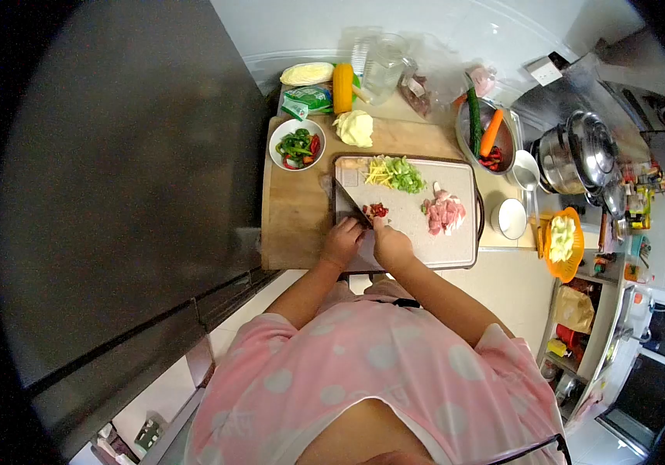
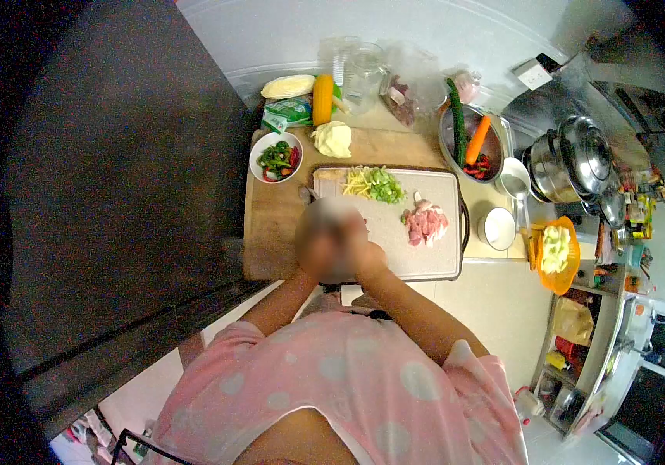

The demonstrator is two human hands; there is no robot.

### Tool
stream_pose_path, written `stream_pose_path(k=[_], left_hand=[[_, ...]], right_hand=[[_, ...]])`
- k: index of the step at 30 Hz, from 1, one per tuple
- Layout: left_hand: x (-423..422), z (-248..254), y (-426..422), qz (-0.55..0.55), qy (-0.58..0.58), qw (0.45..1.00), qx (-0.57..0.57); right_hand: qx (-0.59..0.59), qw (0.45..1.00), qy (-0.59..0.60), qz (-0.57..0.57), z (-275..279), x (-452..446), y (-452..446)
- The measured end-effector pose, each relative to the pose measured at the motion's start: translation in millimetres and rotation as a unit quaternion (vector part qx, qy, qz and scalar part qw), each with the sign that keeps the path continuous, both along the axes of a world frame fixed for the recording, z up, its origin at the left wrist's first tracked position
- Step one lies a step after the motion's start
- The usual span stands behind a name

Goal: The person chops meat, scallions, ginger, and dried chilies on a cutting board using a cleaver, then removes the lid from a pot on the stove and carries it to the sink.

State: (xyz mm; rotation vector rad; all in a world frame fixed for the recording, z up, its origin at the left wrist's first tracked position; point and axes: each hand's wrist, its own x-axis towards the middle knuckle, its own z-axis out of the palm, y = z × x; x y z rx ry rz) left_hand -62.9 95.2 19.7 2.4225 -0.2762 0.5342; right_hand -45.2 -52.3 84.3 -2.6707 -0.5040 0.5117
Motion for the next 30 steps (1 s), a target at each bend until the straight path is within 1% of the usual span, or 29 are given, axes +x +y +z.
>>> stream_pose_path(k=[1,2,3,4,5,8,11,14,17,20,23,26,29,30], left_hand=[[-2,-24,-22,0.095,-0.082,0.992,0.009],[-1,-22,-24,0.095,-0.089,0.991,0.003],[0,-20,-25,0.095,-0.095,0.991,-0.002],[1,12,-4,0.0,-0.022,1.0,-0.019],[2,31,9,-0.093,0.051,0.994,-0.035],[3,14,9,-0.096,0.046,0.993,-0.044],[4,-5,6,-0.087,0.051,0.995,-0.029],[3,-2,9,-0.102,0.082,0.99,-0.044],[4,-5,10,-0.106,0.077,0.991,-0.038],[4,-9,11,-0.108,0.069,0.992,-0.003],[6,-1,11,-0.098,0.019,0.995,-0.007],[4,-6,11,-0.103,0.056,0.993,-0.012],[2,-2,10,-0.084,0.028,0.996,-0.023],[4,-3,11,-0.092,0.038,0.995,-0.025]], right_hand=[[-0.004,1.0,-0.007,-0.005,-4,-1,-1],[-0.008,1.0,-0.016,-0.009,-5,0,-2],[0.015,0.999,-0.021,-0.023,2,4,-3],[0.039,0.998,-0.023,-0.035,14,9,-5],[0.064,0.997,-0.025,-0.045,22,11,-6],[0.073,0.995,-0.013,-0.068,25,13,-15],[-0.009,0.999,0.022,-0.023,24,9,-21],[-0.021,1.0,0.019,-0.009,20,1,-21],[-0.021,0.999,0.03,-0.015,32,1,-18],[-0.051,0.998,0.036,-0.006,36,0,-17],[-0.064,0.996,0.067,0.006,41,0,-15],[-0.073,0.994,0.07,0.033,29,-6,-11],[-0.036,0.998,0.049,-0.009,13,-4,-5],[-0.031,0.999,0.043,-0.009,13,-4,-4]])
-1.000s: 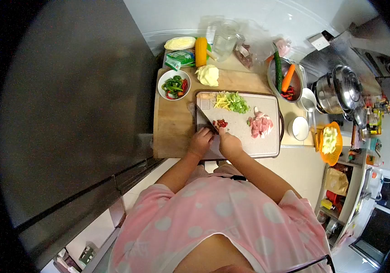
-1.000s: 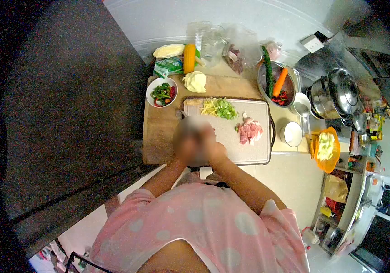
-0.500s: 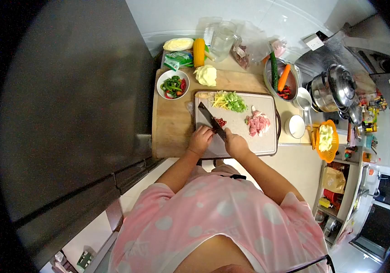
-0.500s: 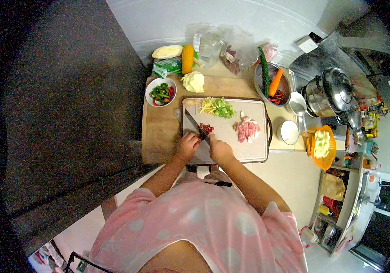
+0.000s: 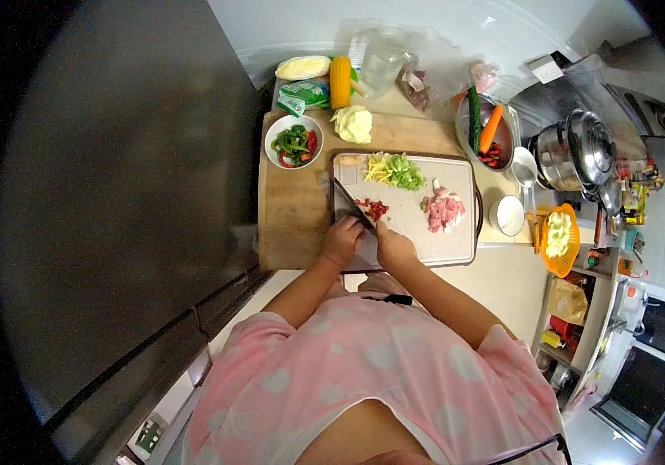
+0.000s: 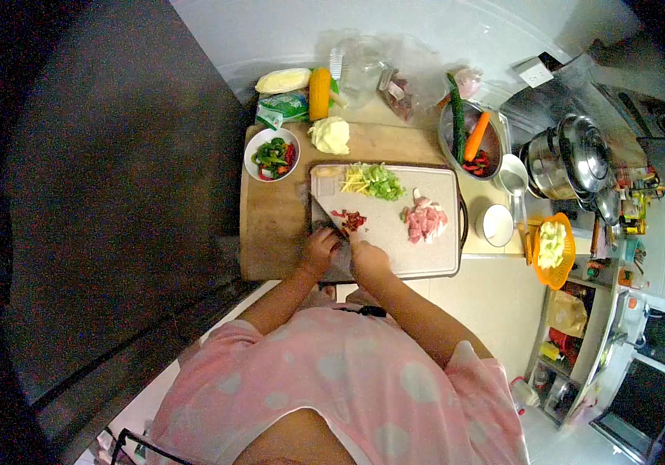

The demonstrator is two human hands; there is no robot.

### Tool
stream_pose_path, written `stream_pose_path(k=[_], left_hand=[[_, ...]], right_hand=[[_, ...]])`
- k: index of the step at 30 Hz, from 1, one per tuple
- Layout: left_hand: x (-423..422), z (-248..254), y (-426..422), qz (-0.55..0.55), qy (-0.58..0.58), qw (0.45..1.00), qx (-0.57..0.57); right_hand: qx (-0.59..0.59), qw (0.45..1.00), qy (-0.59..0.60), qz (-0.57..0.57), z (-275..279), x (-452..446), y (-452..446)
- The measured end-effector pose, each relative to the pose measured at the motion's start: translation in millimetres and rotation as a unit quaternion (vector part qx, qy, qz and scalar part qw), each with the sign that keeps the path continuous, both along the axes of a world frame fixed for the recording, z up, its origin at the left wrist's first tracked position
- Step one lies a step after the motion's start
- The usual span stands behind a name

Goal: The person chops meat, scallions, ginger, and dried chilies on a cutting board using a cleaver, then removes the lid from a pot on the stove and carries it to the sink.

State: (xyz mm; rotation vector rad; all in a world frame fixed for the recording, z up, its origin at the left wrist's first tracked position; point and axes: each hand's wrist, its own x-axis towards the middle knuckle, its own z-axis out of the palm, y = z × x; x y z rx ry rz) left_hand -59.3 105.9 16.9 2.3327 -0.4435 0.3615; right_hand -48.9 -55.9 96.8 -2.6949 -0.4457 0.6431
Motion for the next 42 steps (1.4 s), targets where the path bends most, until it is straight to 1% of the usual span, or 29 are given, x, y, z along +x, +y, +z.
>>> stream_pose_path(k=[2,5,8,11,14,17,20,23,26,29,32,35,38,41,42], left_hand=[[3,-1,4,-0.021,0.018,1.0,-0.001],[0,4,-1,-0.009,-0.026,1.0,-0.002],[-1,8,-2,0.005,0.005,1.0,-0.006],[0,0,-2,-0.011,-0.003,1.0,-0.024],[-2,5,-2,-0.001,0.01,1.0,-0.025],[0,4,-2,-0.002,0.007,1.0,-0.011],[0,9,-1,-0.008,0.015,1.0,-0.024],[1,7,1,-0.017,0.014,0.999,-0.028],[-2,-4,3,-0.013,0.011,0.997,-0.072],[-7,-3,11,-0.012,0.045,0.996,-0.07],[-7,2,13,-0.01,0.041,0.998,-0.044],[-5,2,12,-0.003,0.016,1.0,-0.022],[-6,-5,16,-0.027,0.013,1.0,0.006],[-7,11,14,-0.02,0.013,1.0,-0.007],[-9,11,15,-0.018,0.005,1.0,-0.001]], right_hand=[[0.013,1.0,-0.014,-0.006,0,-1,3],[0.027,0.998,-0.046,-0.035,-8,0,3],[0.067,0.994,-0.061,-0.066,0,7,-3],[0.06,0.995,-0.052,-0.055,10,4,-12],[0.06,0.997,-0.05,-0.028,15,-4,-20],[0.017,1.0,-0.014,-0.016,17,-7,-21],[0.047,0.999,-0.023,-0.012,13,-10,-23],[0.045,0.998,-0.019,-0.028,8,-13,-22],[0.018,0.999,-0.006,-0.036,8,-15,-15],[-0.008,0.999,0.025,-0.026,19,-12,-9],[-0.035,0.998,0.06,-0.011,32,-6,-1],[-0.028,1.0,0.01,-0.001,22,-12,5],[-0.011,0.999,-0.035,0.0,5,-16,10],[0.001,0.998,-0.052,-0.031,8,-3,20],[0.003,0.999,-0.032,-0.04,8,-2,21]])
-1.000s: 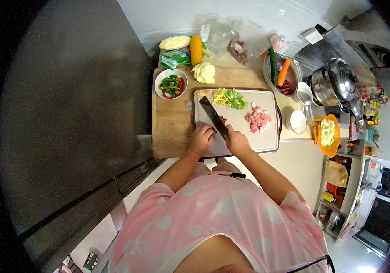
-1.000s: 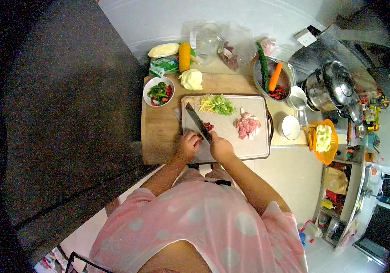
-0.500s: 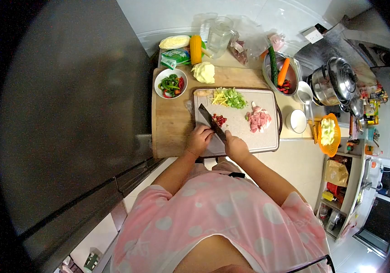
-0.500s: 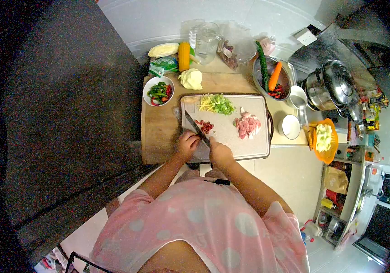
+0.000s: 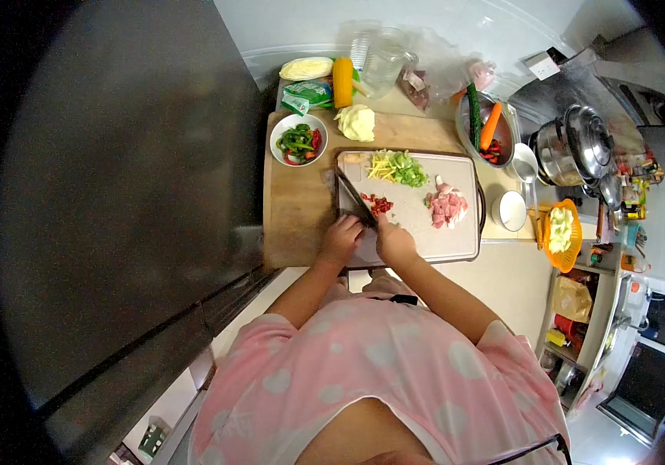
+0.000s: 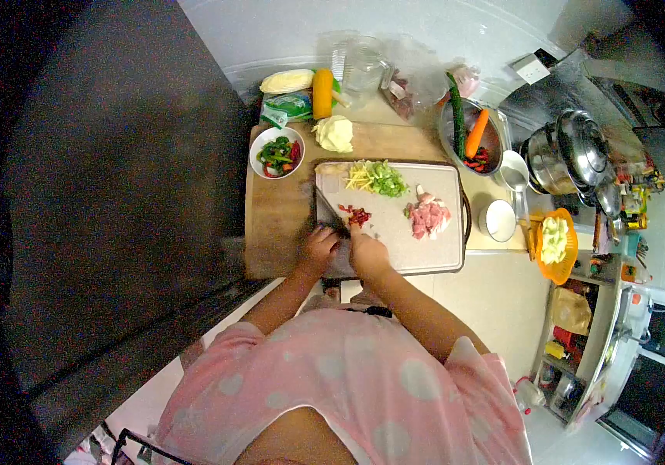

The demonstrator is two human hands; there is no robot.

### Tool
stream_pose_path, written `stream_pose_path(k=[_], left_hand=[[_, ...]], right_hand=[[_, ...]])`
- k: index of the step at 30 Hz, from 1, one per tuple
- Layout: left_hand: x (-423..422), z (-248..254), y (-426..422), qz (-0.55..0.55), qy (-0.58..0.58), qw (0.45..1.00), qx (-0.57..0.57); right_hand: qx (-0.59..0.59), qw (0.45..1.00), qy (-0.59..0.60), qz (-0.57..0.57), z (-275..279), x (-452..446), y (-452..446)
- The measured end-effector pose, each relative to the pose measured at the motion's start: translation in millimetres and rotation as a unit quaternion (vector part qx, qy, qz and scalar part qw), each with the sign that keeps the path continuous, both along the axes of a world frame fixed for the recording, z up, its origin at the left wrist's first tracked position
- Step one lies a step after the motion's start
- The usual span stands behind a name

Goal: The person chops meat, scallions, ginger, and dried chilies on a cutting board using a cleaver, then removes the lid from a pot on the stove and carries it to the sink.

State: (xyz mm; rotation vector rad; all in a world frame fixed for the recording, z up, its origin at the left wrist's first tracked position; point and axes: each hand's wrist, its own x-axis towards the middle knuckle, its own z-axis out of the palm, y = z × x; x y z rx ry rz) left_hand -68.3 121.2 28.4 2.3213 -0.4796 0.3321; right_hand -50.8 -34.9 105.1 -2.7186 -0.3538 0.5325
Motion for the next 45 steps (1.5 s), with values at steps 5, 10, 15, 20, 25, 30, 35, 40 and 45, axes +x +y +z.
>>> stream_pose_path(k=[5,10,15,20,25,30,35,40,45], left_hand=[[4,1,-4,-0.004,-0.016,0.999,-0.04],[5,-11,-6,-0.002,-0.021,0.999,-0.031],[5,-10,-4,-0.004,-0.024,0.999,-0.021],[3,-2,-4,0.008,0.003,1.0,-0.006],[2,-14,-5,-0.001,0.025,0.999,-0.041],[-1,-35,-6,-0.008,0.076,0.995,-0.063],[-4,-13,-9,0.037,-0.018,0.999,-0.003],[-2,-20,-8,0.047,-0.01,0.999,-0.01],[0,-10,-10,0.045,-0.018,0.999,-0.022]], right_hand=[[0.052,0.997,0.027,-0.057,-12,11,-24],[0.022,0.999,0.036,-0.007,10,2,-29],[-0.001,0.998,0.053,0.023,11,-3,-27],[-0.017,0.997,0.071,0.034,16,-1,-19],[-0.014,0.999,0.037,0.017,-2,-5,-11],[0.018,0.999,0.01,0.038,0,-7,-8],[0.016,0.999,0.023,0.037,9,-11,-5],[0.006,0.999,0.034,0.032,12,-7,3],[0.019,0.999,0.02,0.034,-2,0,-2]])
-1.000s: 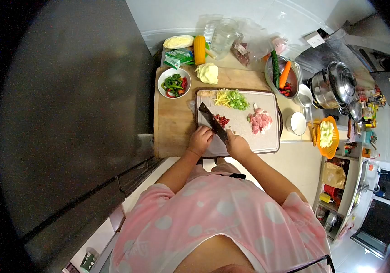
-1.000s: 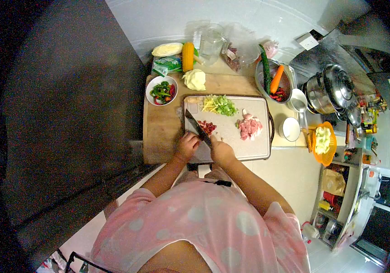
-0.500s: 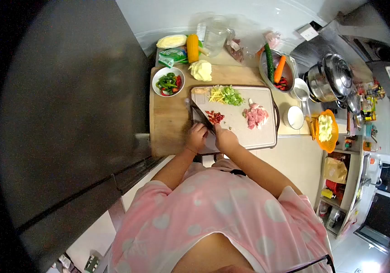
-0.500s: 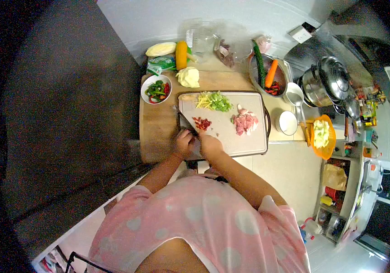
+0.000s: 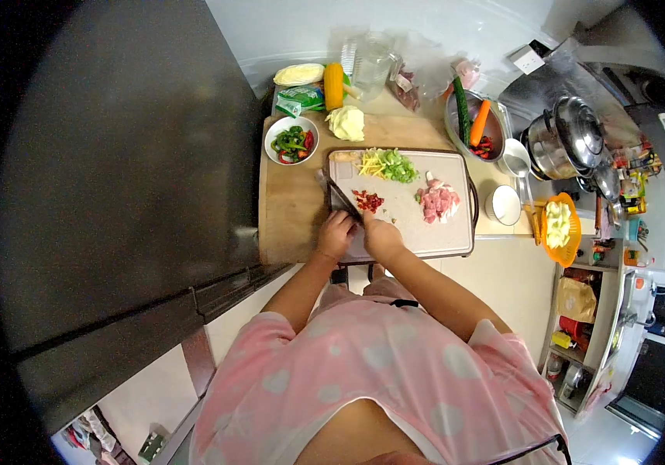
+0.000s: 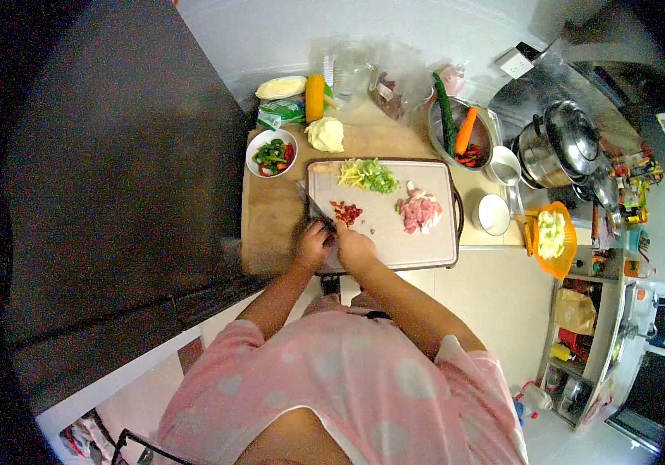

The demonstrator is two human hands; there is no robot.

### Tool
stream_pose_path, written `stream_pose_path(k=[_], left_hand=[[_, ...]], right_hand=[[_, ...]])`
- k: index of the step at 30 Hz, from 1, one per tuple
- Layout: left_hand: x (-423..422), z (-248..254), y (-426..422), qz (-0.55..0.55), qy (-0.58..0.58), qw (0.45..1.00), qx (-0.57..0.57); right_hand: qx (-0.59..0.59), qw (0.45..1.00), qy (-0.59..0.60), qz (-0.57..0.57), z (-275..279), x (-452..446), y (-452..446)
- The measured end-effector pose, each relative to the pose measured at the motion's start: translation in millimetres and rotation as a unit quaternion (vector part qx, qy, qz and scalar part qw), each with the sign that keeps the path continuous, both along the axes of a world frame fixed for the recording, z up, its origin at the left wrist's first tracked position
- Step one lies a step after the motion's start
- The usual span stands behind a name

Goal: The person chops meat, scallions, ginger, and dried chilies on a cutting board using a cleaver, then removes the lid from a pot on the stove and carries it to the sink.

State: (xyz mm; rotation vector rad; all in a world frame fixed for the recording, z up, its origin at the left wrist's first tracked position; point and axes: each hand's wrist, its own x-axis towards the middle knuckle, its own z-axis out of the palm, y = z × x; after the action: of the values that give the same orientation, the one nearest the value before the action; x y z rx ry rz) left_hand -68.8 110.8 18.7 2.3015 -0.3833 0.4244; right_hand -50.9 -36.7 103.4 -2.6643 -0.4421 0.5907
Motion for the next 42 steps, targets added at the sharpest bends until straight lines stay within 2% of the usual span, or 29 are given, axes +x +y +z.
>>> stream_pose_path(k=[8,14,17,20,23,38,42], left_hand=[[15,22,-10,0.012,0.093,0.996,0.004],[27,4,-19,0.006,0.045,0.999,-0.026],[26,-2,-18,0.011,0.026,1.0,0.008],[24,9,-19,0.005,0.011,1.0,-0.004],[22,7,-17,0.006,0.069,0.997,-0.02],[22,1,-10,0.007,0.068,0.997,0.025],[18,-6,-11,0.014,0.111,0.993,0.04]], right_hand=[[0.054,0.997,-0.025,-0.056,-13,17,-41],[0.079,0.995,-0.022,-0.06,-10,27,-57],[0.095,0.994,-0.03,-0.041,-4,22,-59],[0.097,0.994,-0.029,-0.031,-10,19,-60],[0.081,0.996,-0.021,-0.03,-10,19,-58],[0.004,0.999,0.006,0.039,8,20,-32],[-0.003,1.0,-0.001,0.022,-1,24,-15]])
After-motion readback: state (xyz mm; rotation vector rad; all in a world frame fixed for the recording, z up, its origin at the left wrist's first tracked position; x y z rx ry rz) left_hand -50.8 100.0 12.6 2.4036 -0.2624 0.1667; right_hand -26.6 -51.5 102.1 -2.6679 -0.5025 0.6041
